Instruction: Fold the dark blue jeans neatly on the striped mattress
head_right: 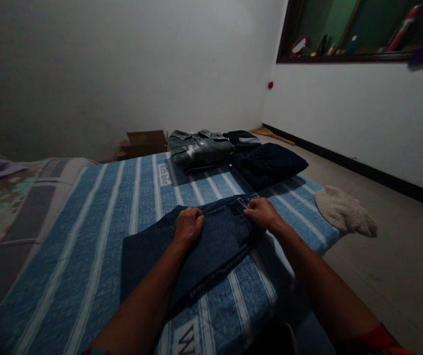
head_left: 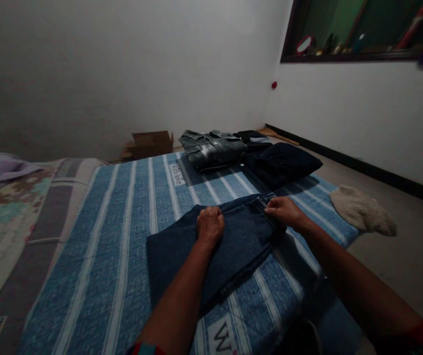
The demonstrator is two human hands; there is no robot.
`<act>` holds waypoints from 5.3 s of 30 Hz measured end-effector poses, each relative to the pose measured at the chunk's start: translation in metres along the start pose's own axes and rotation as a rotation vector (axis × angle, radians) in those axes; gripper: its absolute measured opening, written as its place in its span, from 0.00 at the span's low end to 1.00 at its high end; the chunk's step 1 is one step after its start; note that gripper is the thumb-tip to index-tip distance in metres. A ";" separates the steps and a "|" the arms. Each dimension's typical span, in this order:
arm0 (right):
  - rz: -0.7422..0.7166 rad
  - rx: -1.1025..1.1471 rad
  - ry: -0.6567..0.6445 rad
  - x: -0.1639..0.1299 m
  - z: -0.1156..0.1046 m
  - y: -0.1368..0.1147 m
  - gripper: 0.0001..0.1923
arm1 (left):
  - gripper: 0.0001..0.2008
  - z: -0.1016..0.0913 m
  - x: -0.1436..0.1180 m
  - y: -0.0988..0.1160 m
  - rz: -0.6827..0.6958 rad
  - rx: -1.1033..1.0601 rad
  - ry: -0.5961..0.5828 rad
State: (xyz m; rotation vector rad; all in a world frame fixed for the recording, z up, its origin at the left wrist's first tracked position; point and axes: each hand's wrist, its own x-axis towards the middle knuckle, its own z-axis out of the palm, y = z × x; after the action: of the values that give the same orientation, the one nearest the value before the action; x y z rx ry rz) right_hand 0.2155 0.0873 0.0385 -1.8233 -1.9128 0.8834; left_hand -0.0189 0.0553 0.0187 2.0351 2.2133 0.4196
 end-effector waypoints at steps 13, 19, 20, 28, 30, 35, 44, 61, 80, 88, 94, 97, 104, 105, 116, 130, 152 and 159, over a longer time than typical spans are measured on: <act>-0.013 -0.480 0.038 -0.004 -0.004 -0.016 0.14 | 0.10 0.009 -0.004 0.002 -0.027 0.083 0.025; 0.003 -0.553 0.022 -0.005 -0.003 -0.022 0.20 | 0.10 0.010 -0.004 0.002 -0.027 0.099 0.028; 0.003 -0.553 0.016 -0.004 -0.003 -0.023 0.20 | 0.10 0.010 -0.004 0.002 -0.025 0.103 0.028; 0.026 -0.538 0.019 0.000 -0.004 -0.019 0.20 | 0.10 0.011 -0.006 0.004 -0.005 0.132 0.026; 0.031 -0.530 0.019 0.001 -0.005 -0.018 0.21 | 0.10 0.011 -0.006 0.004 -0.004 0.139 0.025; 0.016 -0.499 0.023 0.003 -0.005 -0.017 0.20 | 0.11 0.012 -0.006 0.005 0.016 0.163 0.034; -0.138 -0.406 0.048 0.008 0.002 -0.003 0.15 | 0.12 0.010 -0.008 0.007 0.044 0.222 0.044; -0.195 -0.338 0.088 0.012 0.007 0.014 0.19 | 0.09 -0.004 -0.028 0.050 0.390 0.058 -0.021; -0.235 -0.204 0.135 -0.010 -0.005 0.017 0.17 | 0.25 0.036 -0.037 0.065 0.495 -0.262 -0.297; -0.059 0.214 -0.263 -0.029 -0.026 0.026 0.20 | 0.24 0.031 -0.036 0.065 0.491 -0.275 -0.329; -0.071 0.314 -0.604 -0.020 -0.032 0.035 0.27 | 0.24 0.034 -0.034 0.063 0.497 -0.305 -0.318; -0.072 0.248 -0.724 -0.011 -0.038 0.031 0.26 | 0.25 0.036 -0.033 0.062 0.496 -0.326 -0.320; -0.046 0.069 -0.940 0.007 -0.043 0.010 0.20 | 0.26 0.037 -0.032 0.063 0.478 -0.345 -0.340; -0.037 0.051 -0.971 0.008 -0.042 0.009 0.19 | 0.26 0.037 -0.032 0.063 0.477 -0.343 -0.341; 0.043 0.051 -1.121 0.015 -0.033 0.017 0.19 | 0.26 0.035 -0.034 0.064 0.481 -0.330 -0.362; 0.043 -0.047 -1.069 0.017 -0.030 0.014 0.28 | 0.32 0.034 -0.039 0.067 0.502 -0.227 -0.389; -0.028 -0.321 -0.267 -0.025 -0.004 0.012 0.06 | 0.41 0.036 -0.039 0.068 0.479 -0.162 -0.375; -0.094 -0.404 -0.197 -0.029 -0.006 0.014 0.09 | 0.41 0.038 -0.039 0.067 0.491 -0.147 -0.377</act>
State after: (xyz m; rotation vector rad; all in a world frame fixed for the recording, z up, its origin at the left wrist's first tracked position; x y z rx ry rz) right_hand 0.2331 0.0598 0.0387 -1.8966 -2.4247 0.7058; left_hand 0.0595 0.0265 -0.0037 2.3293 1.4263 0.2018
